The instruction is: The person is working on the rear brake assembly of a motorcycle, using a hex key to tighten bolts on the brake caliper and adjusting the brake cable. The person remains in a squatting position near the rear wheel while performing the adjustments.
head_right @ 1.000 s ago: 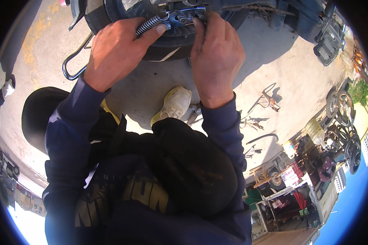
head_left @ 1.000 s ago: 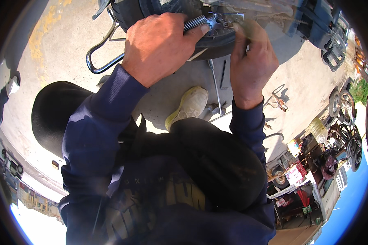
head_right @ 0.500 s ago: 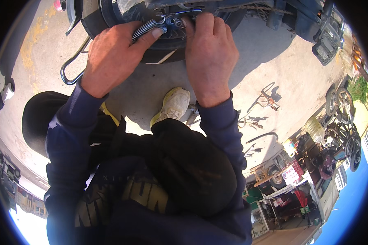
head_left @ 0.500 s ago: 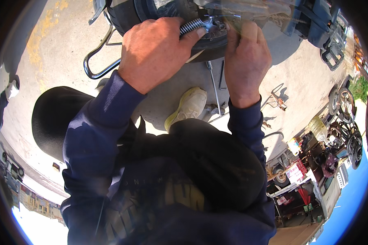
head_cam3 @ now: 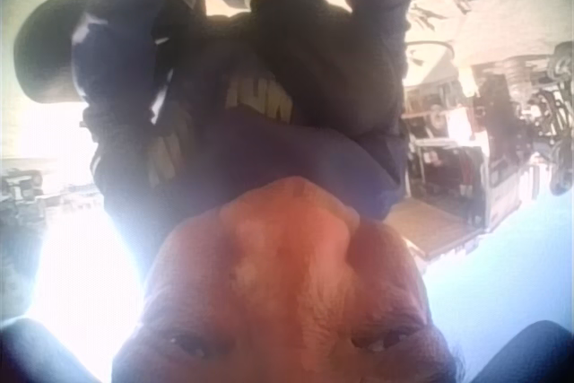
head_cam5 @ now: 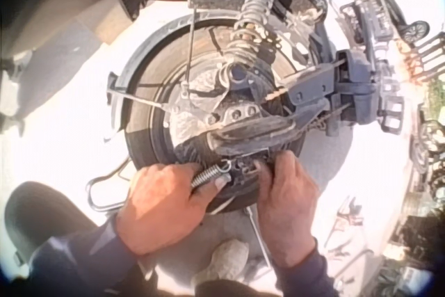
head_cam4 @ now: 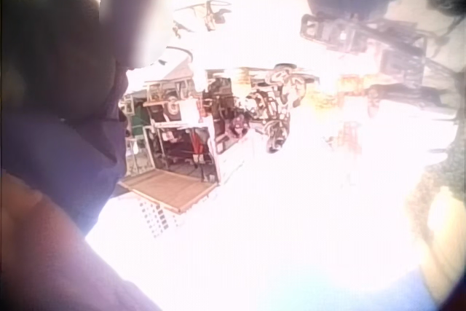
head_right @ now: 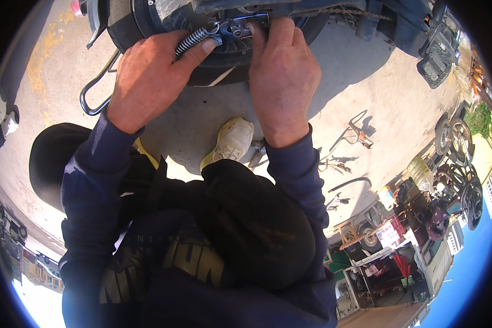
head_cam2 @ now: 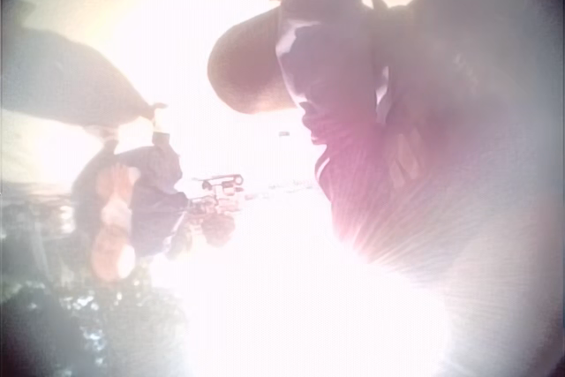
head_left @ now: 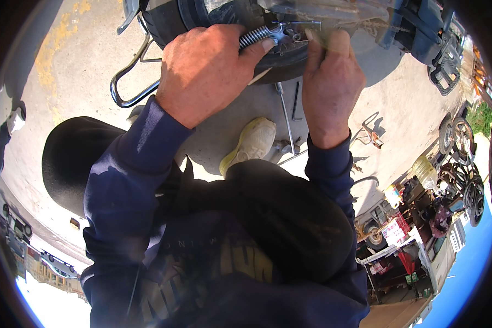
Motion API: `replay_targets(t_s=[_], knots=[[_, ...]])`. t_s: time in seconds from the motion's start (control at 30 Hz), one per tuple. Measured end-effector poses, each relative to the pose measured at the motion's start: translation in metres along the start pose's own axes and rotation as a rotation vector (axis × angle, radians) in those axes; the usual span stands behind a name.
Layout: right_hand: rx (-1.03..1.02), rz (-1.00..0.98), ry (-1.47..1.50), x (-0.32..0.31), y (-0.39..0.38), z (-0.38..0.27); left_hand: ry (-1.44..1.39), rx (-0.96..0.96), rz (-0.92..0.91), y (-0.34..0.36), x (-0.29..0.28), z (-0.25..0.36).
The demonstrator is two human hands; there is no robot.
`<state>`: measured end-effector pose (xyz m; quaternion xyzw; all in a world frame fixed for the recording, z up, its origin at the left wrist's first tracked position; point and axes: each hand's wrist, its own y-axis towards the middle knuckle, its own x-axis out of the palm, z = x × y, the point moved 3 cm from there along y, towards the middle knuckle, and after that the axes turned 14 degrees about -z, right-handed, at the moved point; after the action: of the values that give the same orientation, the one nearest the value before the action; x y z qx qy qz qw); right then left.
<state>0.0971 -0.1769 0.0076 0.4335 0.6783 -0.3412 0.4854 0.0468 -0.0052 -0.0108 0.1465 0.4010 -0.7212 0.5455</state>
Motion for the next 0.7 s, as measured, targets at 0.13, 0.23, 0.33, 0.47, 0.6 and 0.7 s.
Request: replay_targets(t_s=[0.13, 0.23, 0.33, 0.47, 0.6, 0.7], knots=[[0.052, -0.024, -0.022, 0.002, 0.001, -0.001, 0.005, 0.01, 0.009, 0.0, 0.0, -0.001], [0.045, -0.016, -0.049, 0.003, 0.0, -0.001, -0.004, 0.001, 0.006, -0.001, 0.0, 0.001], [0.057, -0.031, -0.072, 0.004, 0.003, 0.0, -0.003, 0.003, 0.001, 0.0, 0.0, 0.0], [0.045, -0.057, -0.127, 0.004, 0.003, 0.003, -0.005, 0.01, 0.007, -0.002, 0.0, 0.0], [0.008, -0.073, -0.248, 0.001, 0.003, 0.006, -0.019, 0.027, 0.016, 0.0, 0.001, -0.001], [-0.001, -0.078, -0.255, -0.008, 0.001, 0.006, -0.01, 0.031, 0.032, 0.0, 0.002, -0.002]])
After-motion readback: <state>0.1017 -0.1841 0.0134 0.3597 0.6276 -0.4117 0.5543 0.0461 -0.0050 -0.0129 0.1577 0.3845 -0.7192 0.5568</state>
